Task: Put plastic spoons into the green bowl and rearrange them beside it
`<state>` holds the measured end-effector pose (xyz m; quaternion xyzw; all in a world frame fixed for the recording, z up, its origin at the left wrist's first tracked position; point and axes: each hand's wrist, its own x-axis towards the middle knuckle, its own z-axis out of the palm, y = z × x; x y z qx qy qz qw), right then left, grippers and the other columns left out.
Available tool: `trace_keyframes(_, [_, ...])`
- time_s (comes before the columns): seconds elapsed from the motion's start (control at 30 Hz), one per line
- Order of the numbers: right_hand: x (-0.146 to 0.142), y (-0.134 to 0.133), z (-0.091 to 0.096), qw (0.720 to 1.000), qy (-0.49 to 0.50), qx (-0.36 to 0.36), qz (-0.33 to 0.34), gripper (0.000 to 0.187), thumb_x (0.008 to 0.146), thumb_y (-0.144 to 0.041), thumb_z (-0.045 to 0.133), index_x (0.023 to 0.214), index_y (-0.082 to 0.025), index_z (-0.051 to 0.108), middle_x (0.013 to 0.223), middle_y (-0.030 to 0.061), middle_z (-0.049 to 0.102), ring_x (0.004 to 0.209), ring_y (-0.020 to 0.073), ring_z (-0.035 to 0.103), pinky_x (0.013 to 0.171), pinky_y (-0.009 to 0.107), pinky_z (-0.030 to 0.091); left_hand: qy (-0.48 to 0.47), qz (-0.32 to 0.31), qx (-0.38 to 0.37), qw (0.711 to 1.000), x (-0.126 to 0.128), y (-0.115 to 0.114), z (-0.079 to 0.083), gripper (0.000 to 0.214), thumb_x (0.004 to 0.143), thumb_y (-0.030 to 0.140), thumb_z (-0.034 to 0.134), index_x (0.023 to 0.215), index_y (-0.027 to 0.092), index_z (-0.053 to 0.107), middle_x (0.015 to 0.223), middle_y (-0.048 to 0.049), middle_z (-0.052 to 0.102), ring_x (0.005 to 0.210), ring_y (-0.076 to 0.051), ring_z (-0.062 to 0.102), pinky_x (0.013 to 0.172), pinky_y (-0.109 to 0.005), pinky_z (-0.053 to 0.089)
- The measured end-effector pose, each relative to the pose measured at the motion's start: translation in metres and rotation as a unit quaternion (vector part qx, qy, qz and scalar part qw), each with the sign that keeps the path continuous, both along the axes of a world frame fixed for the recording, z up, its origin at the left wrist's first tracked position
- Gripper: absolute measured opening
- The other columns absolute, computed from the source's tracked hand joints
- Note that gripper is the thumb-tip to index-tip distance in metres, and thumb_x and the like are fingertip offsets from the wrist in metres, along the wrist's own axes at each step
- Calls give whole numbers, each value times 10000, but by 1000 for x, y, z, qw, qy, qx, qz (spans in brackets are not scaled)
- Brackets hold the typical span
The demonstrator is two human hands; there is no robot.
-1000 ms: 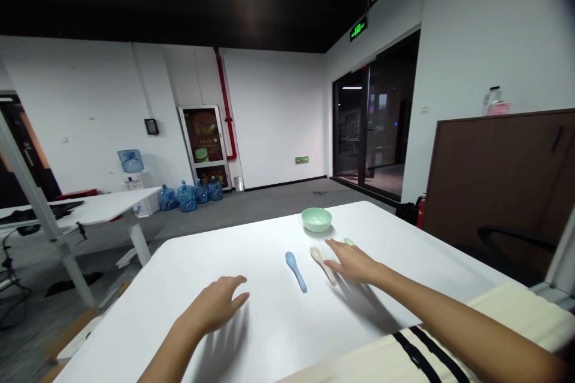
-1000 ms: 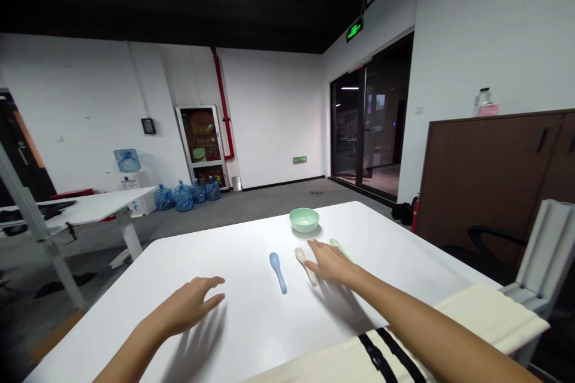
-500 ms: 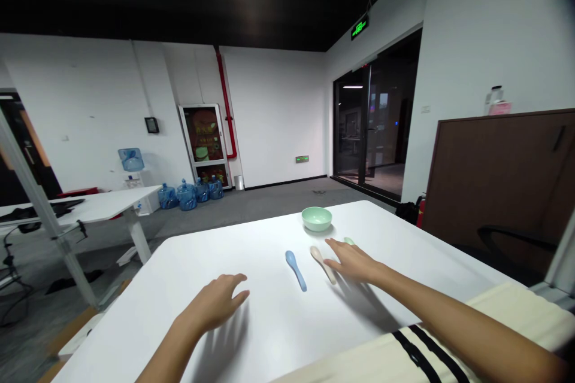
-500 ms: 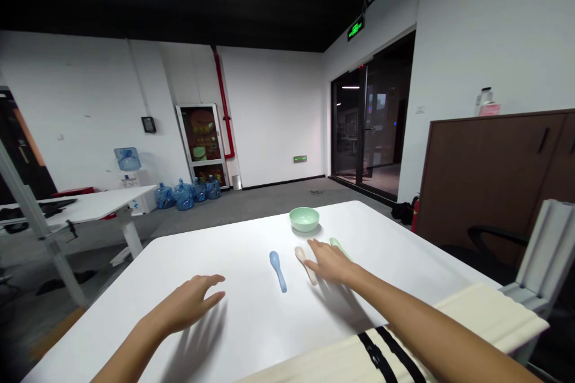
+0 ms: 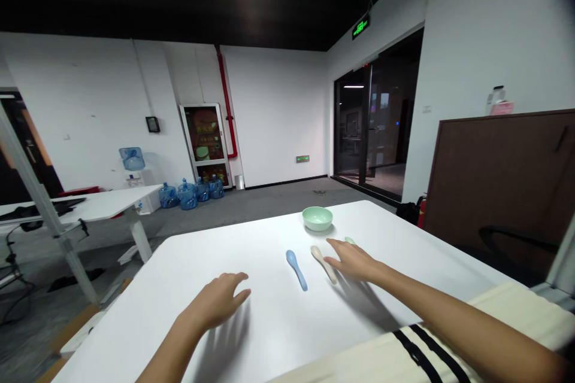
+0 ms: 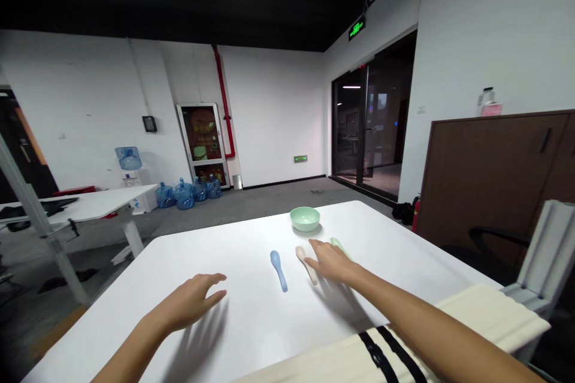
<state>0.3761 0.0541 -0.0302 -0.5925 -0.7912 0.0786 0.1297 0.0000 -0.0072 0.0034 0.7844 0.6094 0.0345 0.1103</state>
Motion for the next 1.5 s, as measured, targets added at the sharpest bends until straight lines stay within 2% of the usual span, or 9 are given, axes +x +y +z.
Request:
trace_keyframes(0.2, [-10, 19, 8, 999, -31, -5, -35, 521, 903, -557, 409, 1149, -152, 625, 1094, 168, 685, 1016, 310, 638, 770, 346, 445, -8, -4, 4, 1000, -1, -1, -1, 570, 877, 573, 394, 1322, 262, 569, 1313, -92, 624, 1228, -292, 547, 997, -402, 436])
trace_keyframes(0.3, [-17, 30, 10, 994, -90, -42, -34, 496, 874, -571, 448, 946, -146, 694, 990, 166, 704, 921, 300, 662, 713, 336, 446, -6, 0, 5, 1000, -1, -1, 0, 570, 876, 572, 396, 1324, 264, 567, 1314, -91, 625, 1223, -292, 552, 996, -401, 436])
trace_keyframes(0.4, [-25, 35, 3, 985, -131, -106, -35, 470, 837, -568, 508, 852, -139, 698, 866, 147, 710, 790, 266, 680, 655, 324, 455, -6, 2, 4, 1000, 0, -3, 2, 578, 877, 571, 395, 1330, 254, 562, 1316, -99, 622, 1218, -300, 553, 996, -419, 435])
trace_keyframes(0.57, [-33, 33, -19, 982, -138, -119, -54, 313, 772, -455, 609, 888, -173, 681, 949, 128, 699, 817, 271, 677, 631, 338, 472, -2, 2, 3, 1000, 1, -5, 5, 573, 883, 553, 391, 1335, 243, 558, 1302, -111, 626, 1191, -301, 569, 976, -431, 445])
trace_keyframes(0.7, [-34, 32, -27, 985, -118, -119, -52, 215, 767, -345, 598, 883, -180, 674, 973, 127, 690, 812, 261, 665, 614, 334, 455, -7, 4, 9, 1000, 0, -4, 4, 563, 877, 560, 397, 1319, 256, 570, 1296, -97, 635, 1198, -294, 567, 973, -409, 445])
trace_keyframes(0.87, [-26, 46, -19, 992, -58, -97, -57, 246, 829, -354, 525, 839, -160, 676, 923, 137, 694, 773, 244, 643, 606, 313, 406, -12, 5, 5, 1000, 0, -3, 4, 571, 871, 564, 402, 1325, 260, 569, 1309, -85, 631, 1209, -309, 560, 973, -415, 441])
trace_keyframes(1.2, [-9, 102, 17, 986, -20, 31, -161, 409, 904, -462, 421, 894, -171, 707, 945, 142, 700, 860, 255, 646, 681, 298, 397, -9, 13, -12, 1000, 0, 1, 4, 569, 883, 562, 393, 1341, 264, 552, 1321, -94, 617, 1209, -314, 553, 980, -440, 438])
trace_keyframes(1.33, [-6, 129, 15, 979, -20, 49, -195, 404, 891, -443, 427, 930, -171, 724, 998, 158, 700, 902, 266, 652, 701, 310, 417, -20, 20, -16, 999, -1, 3, 3, 568, 880, 571, 401, 1334, 268, 557, 1331, -86, 612, 1222, -316, 544, 993, -442, 430])
trace_keyframes(1.5, [-1, 158, 1, 973, -7, 57, -225, 374, 859, -427, 467, 952, -166, 718, 1014, 159, 700, 911, 281, 661, 690, 315, 436, -14, 27, -26, 999, 0, 4, 6, 577, 889, 574, 388, 1352, 266, 541, 1344, -74, 606, 1245, -307, 531, 1004, -426, 425])
